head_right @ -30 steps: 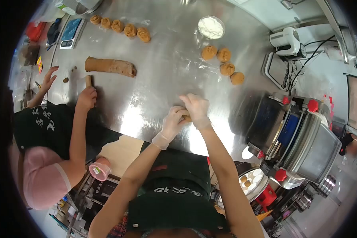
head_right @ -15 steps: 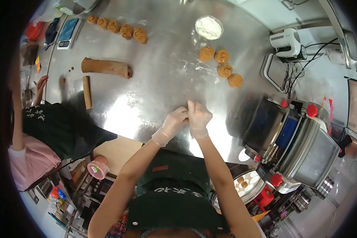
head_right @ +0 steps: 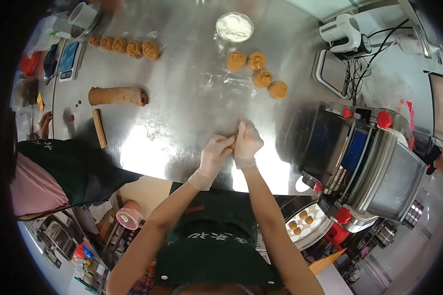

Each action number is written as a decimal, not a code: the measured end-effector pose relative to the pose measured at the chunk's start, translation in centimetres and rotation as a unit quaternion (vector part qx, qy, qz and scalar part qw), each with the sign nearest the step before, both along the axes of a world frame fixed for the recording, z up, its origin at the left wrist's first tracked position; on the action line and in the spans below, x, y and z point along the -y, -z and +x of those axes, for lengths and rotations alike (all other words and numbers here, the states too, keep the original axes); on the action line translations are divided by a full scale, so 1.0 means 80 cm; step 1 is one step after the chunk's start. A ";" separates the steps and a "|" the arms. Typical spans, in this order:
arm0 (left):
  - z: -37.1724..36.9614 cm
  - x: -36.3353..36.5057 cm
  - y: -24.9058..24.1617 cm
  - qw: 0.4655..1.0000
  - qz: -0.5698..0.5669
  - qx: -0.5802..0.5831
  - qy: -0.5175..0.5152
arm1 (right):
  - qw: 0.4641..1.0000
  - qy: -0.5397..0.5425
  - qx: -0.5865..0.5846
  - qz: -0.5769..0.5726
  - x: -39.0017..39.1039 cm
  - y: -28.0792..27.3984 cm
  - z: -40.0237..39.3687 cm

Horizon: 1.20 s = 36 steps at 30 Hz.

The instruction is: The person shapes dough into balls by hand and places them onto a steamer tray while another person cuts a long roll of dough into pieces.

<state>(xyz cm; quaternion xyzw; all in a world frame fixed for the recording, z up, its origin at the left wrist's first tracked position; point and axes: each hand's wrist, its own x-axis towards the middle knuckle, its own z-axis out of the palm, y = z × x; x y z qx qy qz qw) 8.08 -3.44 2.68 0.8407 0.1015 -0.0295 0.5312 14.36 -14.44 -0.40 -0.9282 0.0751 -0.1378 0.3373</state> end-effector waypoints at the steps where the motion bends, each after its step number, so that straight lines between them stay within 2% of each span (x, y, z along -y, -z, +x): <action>1: 0.001 -0.002 -0.005 0.999 -0.021 0.008 -0.036 | 0.999 -0.022 0.022 -0.030 0.004 0.001 0.006; 2: 0.006 -0.003 -0.008 0.994 -0.071 -0.072 -0.038 | 0.996 -0.041 0.042 -0.061 0.008 0.000 0.002; 5: 0.007 0.001 0.017 0.996 -0.038 -0.057 0.060 | 0.997 -0.005 -0.021 -0.072 0.011 -0.005 -0.007; 8: -0.005 0.005 0.006 0.991 0.036 -0.005 0.125 | 0.988 0.039 -0.143 -0.035 0.019 -0.008 -0.037; 11: -0.008 0.003 0.013 0.987 0.034 0.047 0.150 | 0.996 0.036 0.007 -0.083 0.018 -0.002 -0.028; 14: 0.016 0.003 -0.012 0.986 -0.089 -0.133 0.050 | 0.990 0.024 0.027 -0.133 0.023 0.000 -0.026; 20: -0.012 0.004 0.006 0.966 0.011 0.003 0.259 | 0.989 0.116 -0.085 0.021 0.021 -0.008 -0.070; 23: -0.015 -0.004 0.010 0.971 -0.032 0.017 0.238 | 0.987 0.083 0.055 -0.128 0.026 0.000 -0.063; 26: 0.004 0.001 -0.005 0.980 -0.034 -0.087 0.174 | 0.988 0.092 0.007 -0.123 0.026 0.001 -0.068; 29: 0.002 0.003 -0.007 0.965 0.002 -0.057 0.257 | 0.985 0.163 -0.056 0.023 0.026 -0.004 -0.080; 32: -0.021 -0.003 -0.001 0.949 0.033 -0.015 0.314 | 0.985 0.160 -0.067 -0.019 0.022 0.005 -0.105; 33: -0.023 -0.005 0.003 0.944 0.034 -0.007 0.330 | 0.987 0.148 -0.030 -0.053 0.023 0.003 -0.104; 34: -0.024 -0.009 0.005 0.951 0.000 0.005 0.309 | 0.987 0.133 0.010 -0.086 0.024 0.002 -0.095; 35: -0.023 -0.009 0.009 0.960 -0.034 -0.034 0.276 | 0.985 0.119 0.048 -0.118 0.022 0.000 -0.093; 36: -0.016 -0.009 0.009 0.965 -0.068 -0.070 0.242 | 0.986 0.130 0.021 -0.107 0.021 -0.001 -0.095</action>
